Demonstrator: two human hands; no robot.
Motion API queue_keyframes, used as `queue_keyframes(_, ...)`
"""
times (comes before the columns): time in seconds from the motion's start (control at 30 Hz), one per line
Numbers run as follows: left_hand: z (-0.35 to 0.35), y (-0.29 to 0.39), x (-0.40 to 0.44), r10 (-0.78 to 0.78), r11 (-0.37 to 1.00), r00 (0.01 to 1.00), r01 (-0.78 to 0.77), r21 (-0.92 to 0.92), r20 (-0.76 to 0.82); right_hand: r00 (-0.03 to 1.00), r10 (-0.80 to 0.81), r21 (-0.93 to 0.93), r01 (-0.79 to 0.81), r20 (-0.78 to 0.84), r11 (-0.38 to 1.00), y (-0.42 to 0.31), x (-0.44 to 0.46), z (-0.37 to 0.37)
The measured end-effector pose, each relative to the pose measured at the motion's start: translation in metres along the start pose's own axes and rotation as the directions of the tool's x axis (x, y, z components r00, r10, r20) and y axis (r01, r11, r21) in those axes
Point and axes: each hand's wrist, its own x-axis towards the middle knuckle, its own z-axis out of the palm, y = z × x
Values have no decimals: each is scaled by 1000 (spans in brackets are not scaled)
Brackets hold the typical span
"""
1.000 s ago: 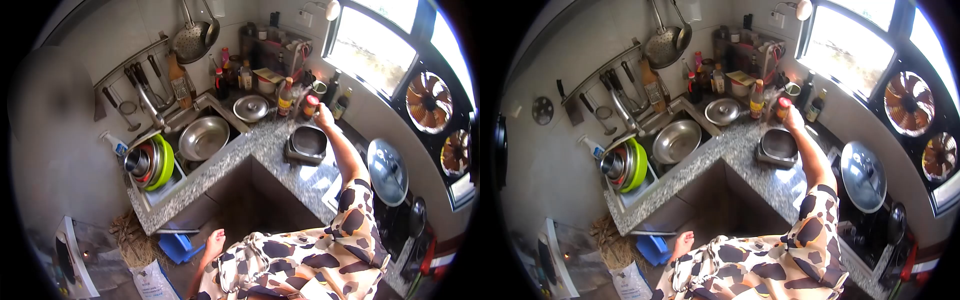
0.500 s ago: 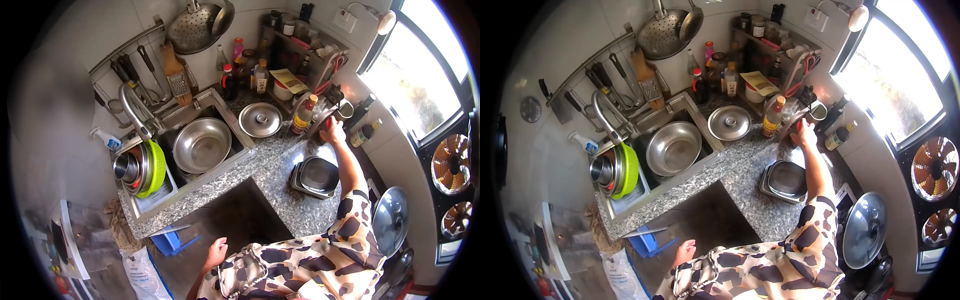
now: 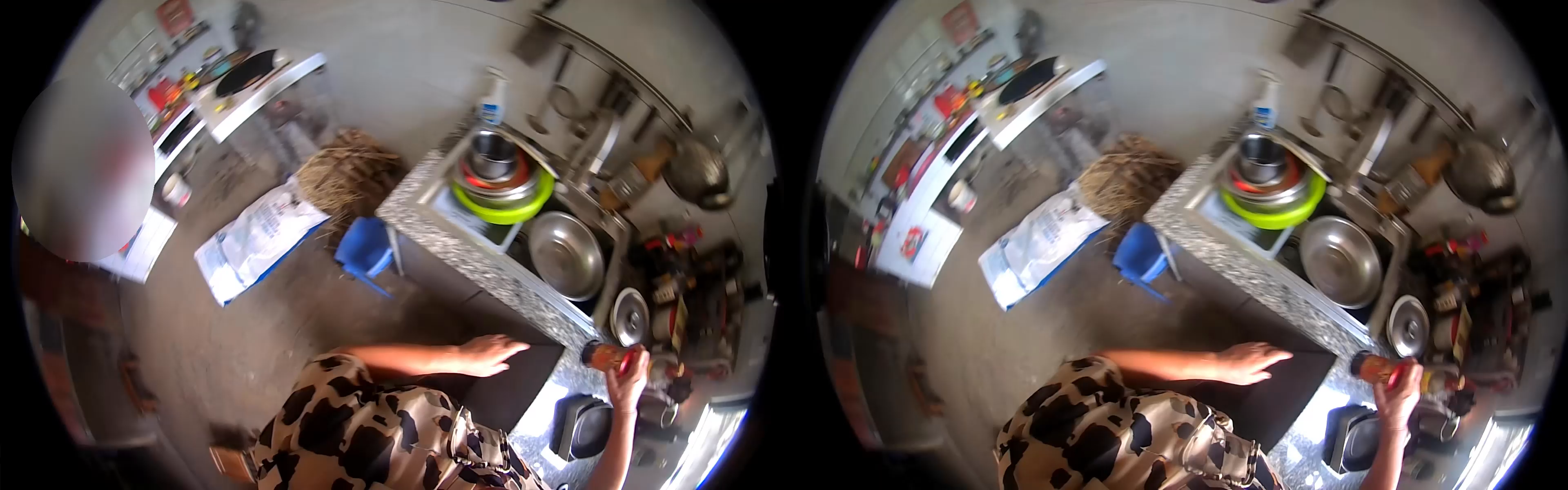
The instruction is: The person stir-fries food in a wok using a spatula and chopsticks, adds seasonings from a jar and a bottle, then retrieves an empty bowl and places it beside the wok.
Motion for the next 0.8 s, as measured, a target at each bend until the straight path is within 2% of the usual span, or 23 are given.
queue_keyframes(0.03,-16,13,1,112,989,979,-94,109,-170,995,11,204,-30,94,979,-45,11,11)
queue_keyframes(0.07,-34,26,-6,119,986,962,-86,140,-245,986,-162,224,151,32,963,-90,19,27)
queue_keyframes(0.1,-51,36,-20,112,979,941,-50,199,-318,965,-240,271,203,109,941,-137,23,37)
queue_keyframes(0.17,-91,47,-64,101,984,893,-25,175,-439,910,-405,380,345,88,858,-226,26,65)
queue_keyframes(0.2,-96,35,-88,25,994,871,32,108,-490,887,-454,410,383,89,828,-267,25,82)
queue_keyframes(0.23,-119,37,-122,-15,999,826,28,15,-564,882,-454,486,345,124,803,-307,20,97)
queue_keyframes(0.27,-128,28,-162,-22,992,767,96,80,-642,881,-428,540,265,200,799,-346,13,112)
queue_keyframes(0.3,-137,18,-202,-27,975,699,177,137,-714,846,-509,602,326,158,729,-387,8,123)
queue_keyframes(0.37,-152,15,-283,-80,941,537,319,115,-840,775,-617,634,410,136,656,-464,-8,150)
queue_keyframes(0.4,-163,22,-325,-131,905,493,414,100,-860,728,-676,646,462,114,607,-507,-17,154)
queue_keyframes(0.5,-185,32,-431,-237,835,360,550,0,-902,560,-826,723,547,58,422,-618,-39,174)
queue_keyframes(0.53,-196,39,-461,-381,789,283,596,-149,-880,500,-862,723,566,81,396,-655,-46,177)
queue_keyframes(0.57,-199,38,-493,-399,767,220,611,-193,-890,433,-901,702,635,23,323,-690,-55,183)
queue_keyframes(0.63,-224,66,-554,-566,709,175,601,-369,-805,298,-954,702,670,43,241,-763,-74,178)
queue_keyframes(0.73,-217,64,-618,-519,708,-57,531,-466,-853,115,-993,695,717,-41,55,-846,-100,188)
queue_keyframes(0.77,-220,63,-638,-542,681,-98,532,-504,-835,48,-997,696,718,-57,-6,-871,-108,192)
queue_keyframes(0.8,-224,65,-655,-567,652,-134,530,-542,-813,23,-994,705,707,-111,-62,-893,-116,203)
